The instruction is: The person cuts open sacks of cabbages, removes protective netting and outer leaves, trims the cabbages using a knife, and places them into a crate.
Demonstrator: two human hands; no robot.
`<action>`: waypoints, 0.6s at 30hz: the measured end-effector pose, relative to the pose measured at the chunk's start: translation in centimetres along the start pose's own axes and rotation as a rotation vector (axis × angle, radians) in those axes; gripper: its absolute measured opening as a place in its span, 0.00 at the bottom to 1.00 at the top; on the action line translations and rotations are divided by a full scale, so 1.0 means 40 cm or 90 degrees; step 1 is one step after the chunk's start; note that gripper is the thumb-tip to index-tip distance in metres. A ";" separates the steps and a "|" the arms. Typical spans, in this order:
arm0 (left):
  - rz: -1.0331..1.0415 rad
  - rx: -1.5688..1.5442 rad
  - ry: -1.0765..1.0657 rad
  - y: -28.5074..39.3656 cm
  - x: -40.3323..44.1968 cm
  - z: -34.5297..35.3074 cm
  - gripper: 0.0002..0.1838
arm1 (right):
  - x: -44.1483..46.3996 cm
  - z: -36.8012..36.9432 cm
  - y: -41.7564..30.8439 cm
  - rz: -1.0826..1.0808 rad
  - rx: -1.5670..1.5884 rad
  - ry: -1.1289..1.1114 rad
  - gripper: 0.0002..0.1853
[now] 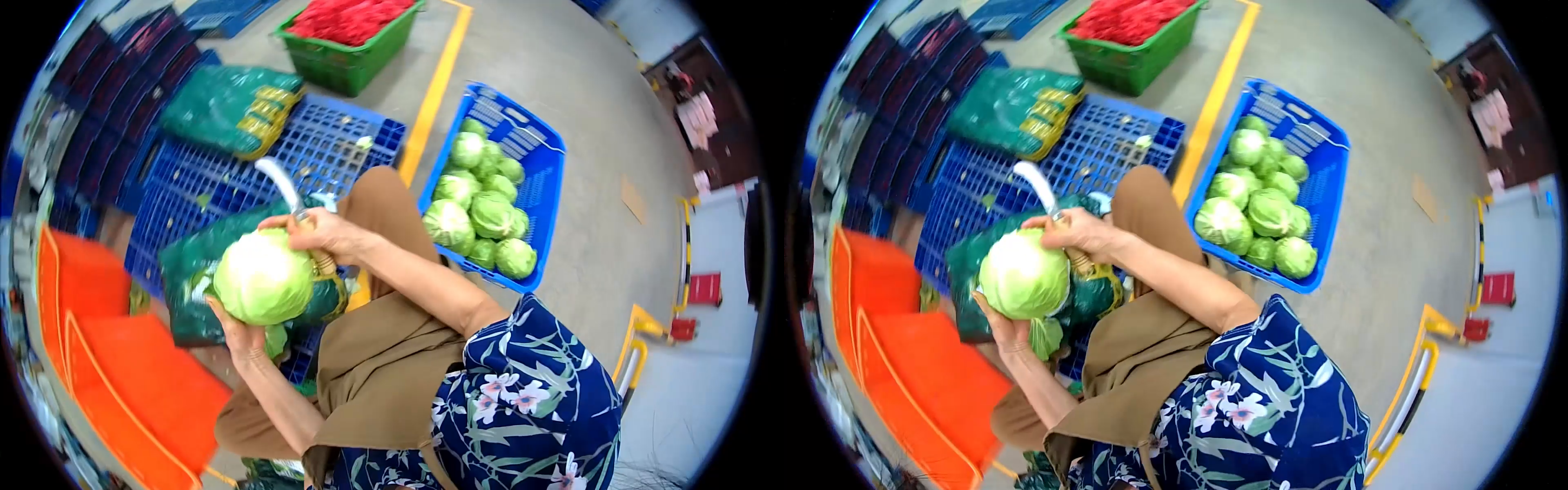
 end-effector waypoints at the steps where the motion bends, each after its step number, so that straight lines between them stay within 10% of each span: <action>1: 0.070 0.159 -0.099 0.011 -0.007 0.092 0.51 | -0.034 -0.032 -0.062 -0.074 0.045 -0.003 0.21; 4: 0.089 0.414 -0.309 0.005 -0.105 0.427 0.51 | -0.124 -0.233 -0.164 -0.090 0.314 -0.059 0.18; 7: 0.030 0.338 -0.442 -0.097 -0.101 0.543 0.43 | -0.269 -0.483 -0.181 -0.166 0.400 0.143 0.41; 11: 0.003 0.434 -0.520 -0.177 -0.077 0.626 0.32 | -0.481 -0.828 -0.097 -0.300 0.451 0.513 0.36; 18: 0.017 0.611 -0.570 -0.209 -0.038 0.670 0.28 | -0.723 -1.059 0.083 -0.268 0.435 0.716 0.30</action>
Point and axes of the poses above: each hand's wrist, its own x-axis towards the middle knuckle, its own z-axis out of the palm, y = z × x, the point moved 8 cm from there along x, towards the middle knuckle, and after that the axes turned 13 degrees about y, right-handed, at the moved point
